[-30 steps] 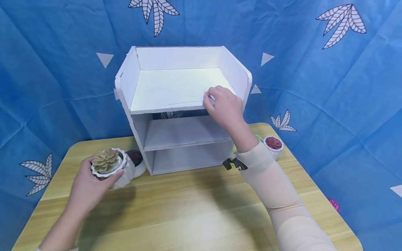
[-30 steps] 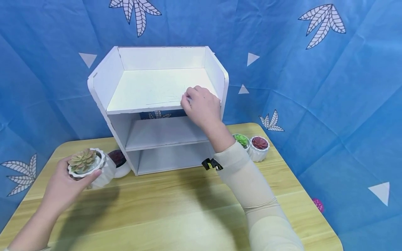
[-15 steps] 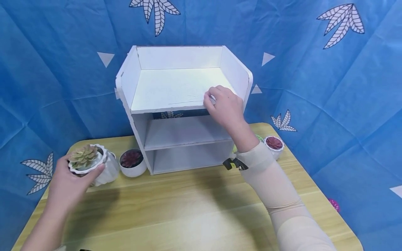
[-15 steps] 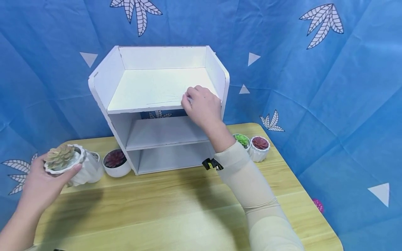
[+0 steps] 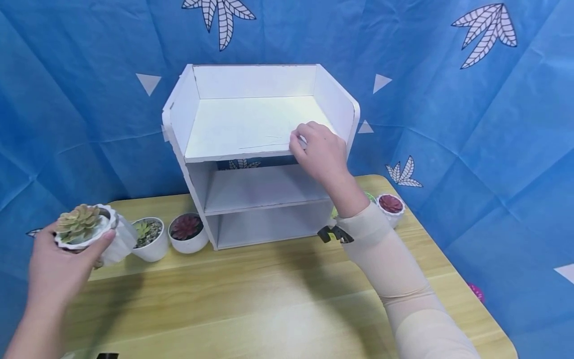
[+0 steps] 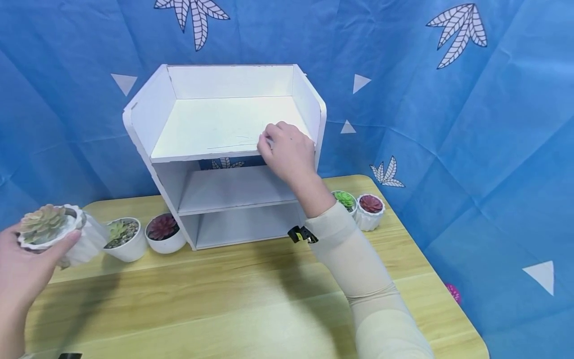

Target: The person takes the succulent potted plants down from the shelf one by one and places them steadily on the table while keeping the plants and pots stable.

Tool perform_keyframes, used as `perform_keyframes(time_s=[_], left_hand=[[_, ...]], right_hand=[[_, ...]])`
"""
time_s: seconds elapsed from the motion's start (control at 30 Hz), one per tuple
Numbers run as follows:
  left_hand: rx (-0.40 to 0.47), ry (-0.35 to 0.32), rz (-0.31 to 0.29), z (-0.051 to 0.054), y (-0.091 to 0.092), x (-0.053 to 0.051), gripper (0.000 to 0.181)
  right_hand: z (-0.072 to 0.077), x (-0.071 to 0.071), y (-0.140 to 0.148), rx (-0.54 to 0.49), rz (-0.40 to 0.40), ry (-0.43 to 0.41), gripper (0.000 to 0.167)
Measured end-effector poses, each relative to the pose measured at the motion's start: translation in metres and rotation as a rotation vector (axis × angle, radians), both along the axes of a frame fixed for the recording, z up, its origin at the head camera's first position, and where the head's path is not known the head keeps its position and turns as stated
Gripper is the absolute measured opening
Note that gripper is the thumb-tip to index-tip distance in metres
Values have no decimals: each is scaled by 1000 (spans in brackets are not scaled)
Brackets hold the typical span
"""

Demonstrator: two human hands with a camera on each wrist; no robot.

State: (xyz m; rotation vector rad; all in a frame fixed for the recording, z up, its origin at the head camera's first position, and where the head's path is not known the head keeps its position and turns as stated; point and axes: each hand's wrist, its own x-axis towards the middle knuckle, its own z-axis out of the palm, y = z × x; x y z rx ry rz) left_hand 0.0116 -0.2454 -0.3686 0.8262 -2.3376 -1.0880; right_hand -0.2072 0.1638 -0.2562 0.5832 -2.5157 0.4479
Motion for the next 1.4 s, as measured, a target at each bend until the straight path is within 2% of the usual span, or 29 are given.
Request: perform_keyframes(time_s=[0.27, 0.33, 0.4, 0.6, 0.83, 1.1, 1.4], left_hand=[[87, -41, 124, 2, -15, 3, 101], [101, -29, 160, 2, -17, 2, 100], [112, -29, 178, 1, -18, 1, 99], [148, 34, 225, -5, -22, -4, 98], [142, 42, 264, -17, -31, -10, 99], [182, 99, 310, -28, -34, -18, 99], [208, 88, 323, -42, -38, -23, 104]], right_hand=[[0, 1, -2, 5, 0, -5, 37], [0, 1, -2, 6, 0, -4, 37], [0, 1, -2, 4, -6, 1, 37], [0, 2, -3, 6, -13, 3, 38], [-1, 2, -4, 4, -10, 3, 37], [1, 3, -3, -1, -7, 10, 37], [2, 4, -3, 0, -10, -1, 38]])
